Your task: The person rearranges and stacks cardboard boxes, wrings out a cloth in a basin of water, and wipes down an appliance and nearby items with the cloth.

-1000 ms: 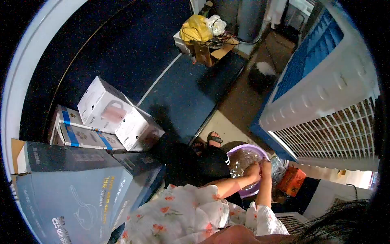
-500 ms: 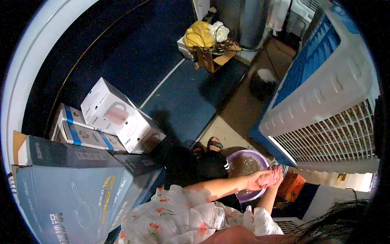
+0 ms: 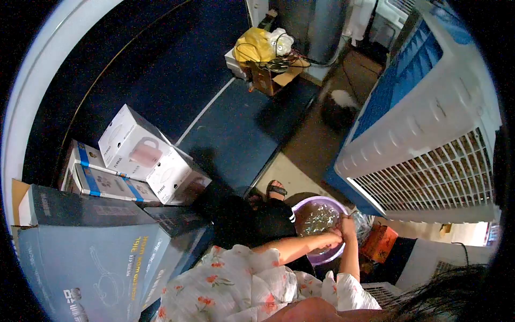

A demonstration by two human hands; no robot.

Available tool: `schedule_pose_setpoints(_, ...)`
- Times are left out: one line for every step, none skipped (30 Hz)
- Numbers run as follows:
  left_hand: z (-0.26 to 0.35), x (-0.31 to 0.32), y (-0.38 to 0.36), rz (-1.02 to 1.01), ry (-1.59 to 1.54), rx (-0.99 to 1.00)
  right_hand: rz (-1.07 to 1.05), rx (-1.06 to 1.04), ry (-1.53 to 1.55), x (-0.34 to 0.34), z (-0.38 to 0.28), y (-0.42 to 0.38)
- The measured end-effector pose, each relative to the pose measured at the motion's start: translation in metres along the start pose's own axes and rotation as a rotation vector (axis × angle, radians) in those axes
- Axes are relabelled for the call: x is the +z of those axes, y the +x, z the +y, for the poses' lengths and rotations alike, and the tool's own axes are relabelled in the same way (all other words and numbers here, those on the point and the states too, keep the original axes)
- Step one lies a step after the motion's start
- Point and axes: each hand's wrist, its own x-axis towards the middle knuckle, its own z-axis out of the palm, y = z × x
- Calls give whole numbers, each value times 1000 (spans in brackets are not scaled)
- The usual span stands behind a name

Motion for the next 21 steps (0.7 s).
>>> schedule_pose_setpoints(-2, 1, 4, 61, 61, 7, 42, -98, -170, 9, 14, 11)
schedule_pose_setpoints(-4, 0, 7, 112, 115, 9, 82, -101, -180, 20, 36, 28)
schedule_pose_setpoints(-3, -1, 7, 158, 163, 3, 122, -104, -189, 30, 60, 48)
schedule_pose_setpoints(-4, -1, 8, 209, 215, -4, 164, -107, -198, 33, 73, 57)
schedule_pose_setpoints(-2, -2, 7, 261, 256, -12, 99, -161, -407, 34, 67, 60)
schedule_pose_setpoints(1, -1, 6, 333, 303, -21, 144, -156, -375, 37, 63, 58)
schedule_pose_setpoints(2, 3, 3, 424, 358, -33, 189, -151, -342, 42, 60, 55)
schedule_pose_setpoints(-17, 18, 25, 679, 526, -8, 177, -153, -348, 44, 48, 45)
schedule_pose_setpoints(-37, 34, 48, 934, 693, 22, 166, -155, -356, 39, 24, 27)
schedule_pose_setpoints(-46, 37, 52, 985, 733, 52, 154, -154, -364, 37, 8, 15)
schedule_pose_setpoints(-54, 41, 55, 1037, 773, 80, 193, -125, -353, 40, 4, 15)
schedule_pose_setpoints(-55, 27, 51, 886, 686, 102, 209, -96, -391, 44, 8, 17)
schedule_pose_setpoints(-48, 7, 40, 735, 600, 120, 225, -66, -429, 46, 12, 17)
schedule_pose_setpoints(-46, -8, 34, 581, 515, 134, 198, -138, -454, 46, 8, 11)
schedule_pose_setpoints(-46, -10, 34, 479, 515, 129, 168, -180, -525, 50, 24, 23)
schedule_pose_setpoints(-46, -12, 34, 377, 512, 122, 140, -223, -595, 55, 40, 34)
schedule_pose_setpoints(-50, -13, 40, 324, 594, 99, 70, -327, -685, 59, 78, 61)
schedule_pose_setpoints(-52, -16, 49, 272, 675, 80, 6, -439, -771, 63, 117, 89)
schedule_pose_setpoints(-57, -18, 61, 220, 757, 60, -53, -555, -847, 67, 154, 116)
schedule_pose_setpoints(-69, -19, 78, 221, 872, 107, -26, -581, -759, 68, 160, 114)
schedule_pose_setpoints(-61, -32, 75, -81, 533, -117, -2, -611, -671, 66, 154, 104)
